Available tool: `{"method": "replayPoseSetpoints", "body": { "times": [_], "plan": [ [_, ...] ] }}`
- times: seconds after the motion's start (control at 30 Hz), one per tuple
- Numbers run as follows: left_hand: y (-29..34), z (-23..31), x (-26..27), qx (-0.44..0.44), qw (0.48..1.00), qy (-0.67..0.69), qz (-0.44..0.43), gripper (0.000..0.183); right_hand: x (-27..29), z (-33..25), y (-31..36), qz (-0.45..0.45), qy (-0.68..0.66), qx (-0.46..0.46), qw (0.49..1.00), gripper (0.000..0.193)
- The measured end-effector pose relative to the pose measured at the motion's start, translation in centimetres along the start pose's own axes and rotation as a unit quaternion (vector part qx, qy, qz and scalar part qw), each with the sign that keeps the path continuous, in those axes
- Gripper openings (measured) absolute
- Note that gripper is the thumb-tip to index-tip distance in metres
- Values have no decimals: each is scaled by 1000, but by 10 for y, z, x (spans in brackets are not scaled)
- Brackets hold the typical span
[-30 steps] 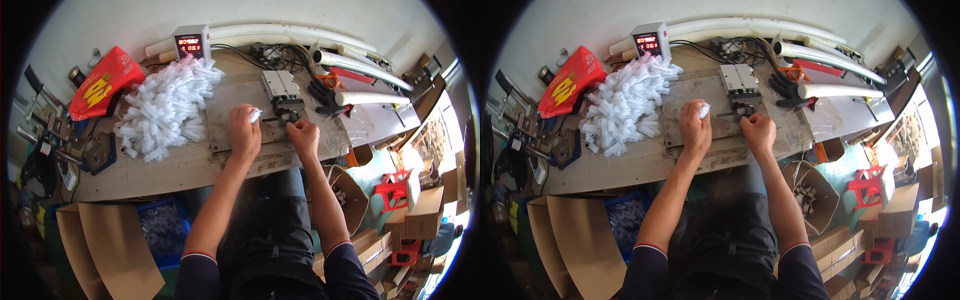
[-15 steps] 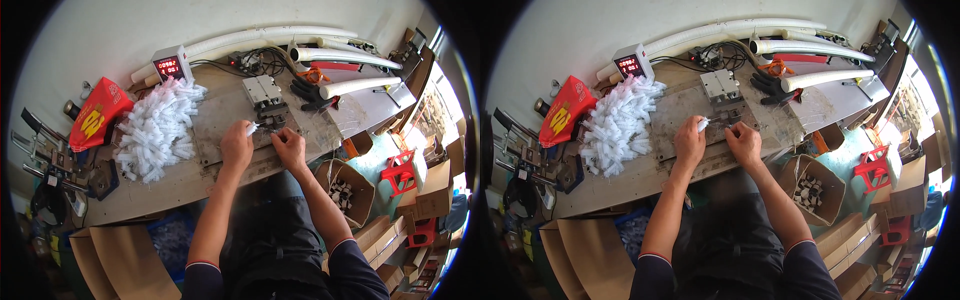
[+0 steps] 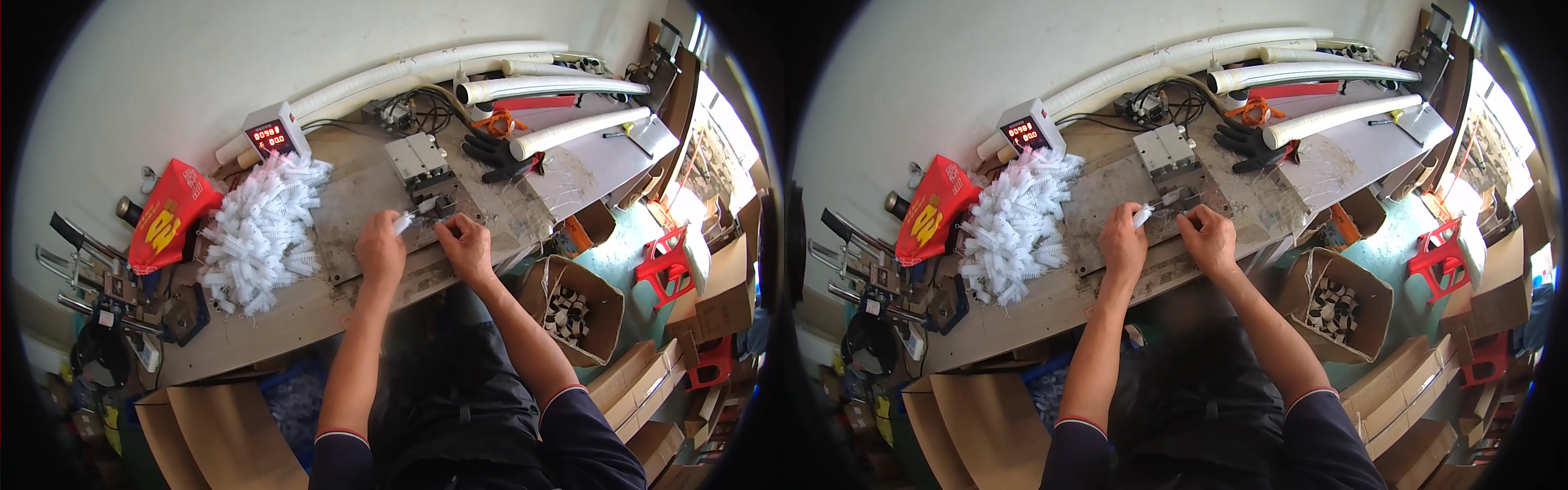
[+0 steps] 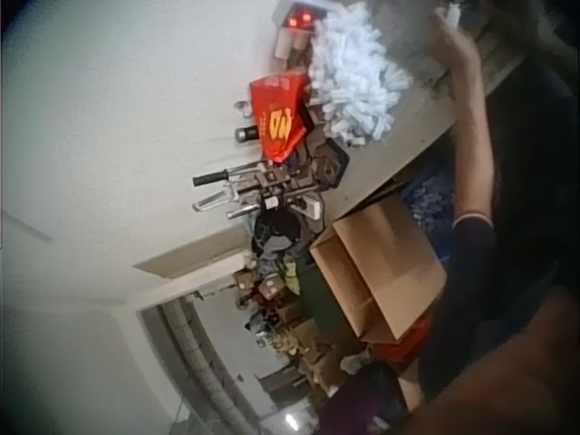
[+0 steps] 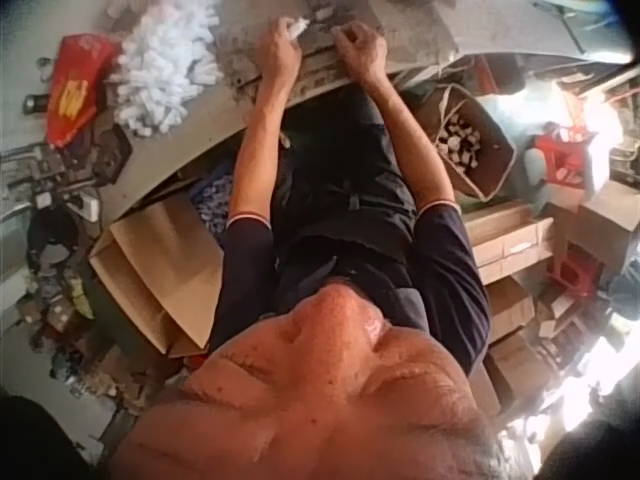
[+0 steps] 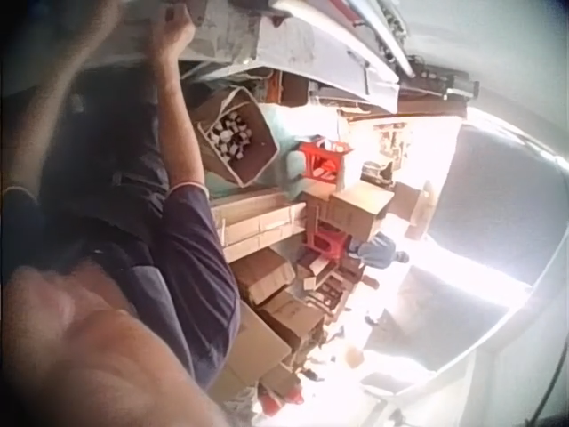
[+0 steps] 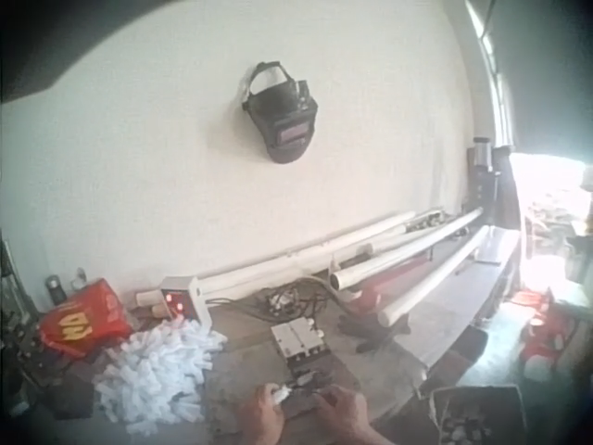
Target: Assembling and pressing small white plastic components using a workbench jig in a factory setting.
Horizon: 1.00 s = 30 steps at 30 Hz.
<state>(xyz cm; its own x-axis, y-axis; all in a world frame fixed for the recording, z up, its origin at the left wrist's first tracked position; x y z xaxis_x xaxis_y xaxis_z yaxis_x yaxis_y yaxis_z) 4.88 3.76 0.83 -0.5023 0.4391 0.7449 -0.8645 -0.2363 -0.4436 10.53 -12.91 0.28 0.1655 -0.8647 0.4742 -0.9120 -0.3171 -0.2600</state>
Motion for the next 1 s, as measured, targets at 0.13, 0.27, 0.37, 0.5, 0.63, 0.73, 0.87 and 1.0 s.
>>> {"method": "replayPoseSetpoints", "body": {
  "times": [0.13,0.27,0.37,0.5,0.63,0.73,0.87,1.0],
  "plan": [
    [7,0,8,-23,993,32,110,27,6,2,1,10,-139,-28,990,17],
    [9,10,13,-87,981,77,154,17,18,0,2,-16,-248,-24,968,27],
    [9,16,13,-114,982,81,127,16,21,9,0,-30,-269,-7,963,33],
    [9,17,13,-122,982,87,116,16,19,15,0,-71,-326,-10,943,32],
    [10,18,12,-126,982,78,117,18,25,8,5,-89,-374,-23,923,28],
    [10,21,10,-131,982,79,114,20,28,11,5,-96,-391,-44,914,24],
    [12,19,10,-149,980,50,120,22,20,15,4,-87,-387,-36,917,19],
    [14,27,15,-190,980,-24,62,33,9,22,1,-102,-397,-33,911,15]
  ]
}}
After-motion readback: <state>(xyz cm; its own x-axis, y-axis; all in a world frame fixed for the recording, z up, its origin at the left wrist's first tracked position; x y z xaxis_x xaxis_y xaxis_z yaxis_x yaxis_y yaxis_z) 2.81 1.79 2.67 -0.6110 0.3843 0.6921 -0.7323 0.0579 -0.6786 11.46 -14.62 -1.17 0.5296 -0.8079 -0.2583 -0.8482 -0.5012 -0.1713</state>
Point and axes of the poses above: each hand's wrist, its own y-axis away from the middle knuckle, its own x-axis out of the back of the hand, z = x × y, the point moved 2 cm from there along -y, towards the middle knuckle, and after that the axes turned 9 degrees about -z, right-handed, at the moved point
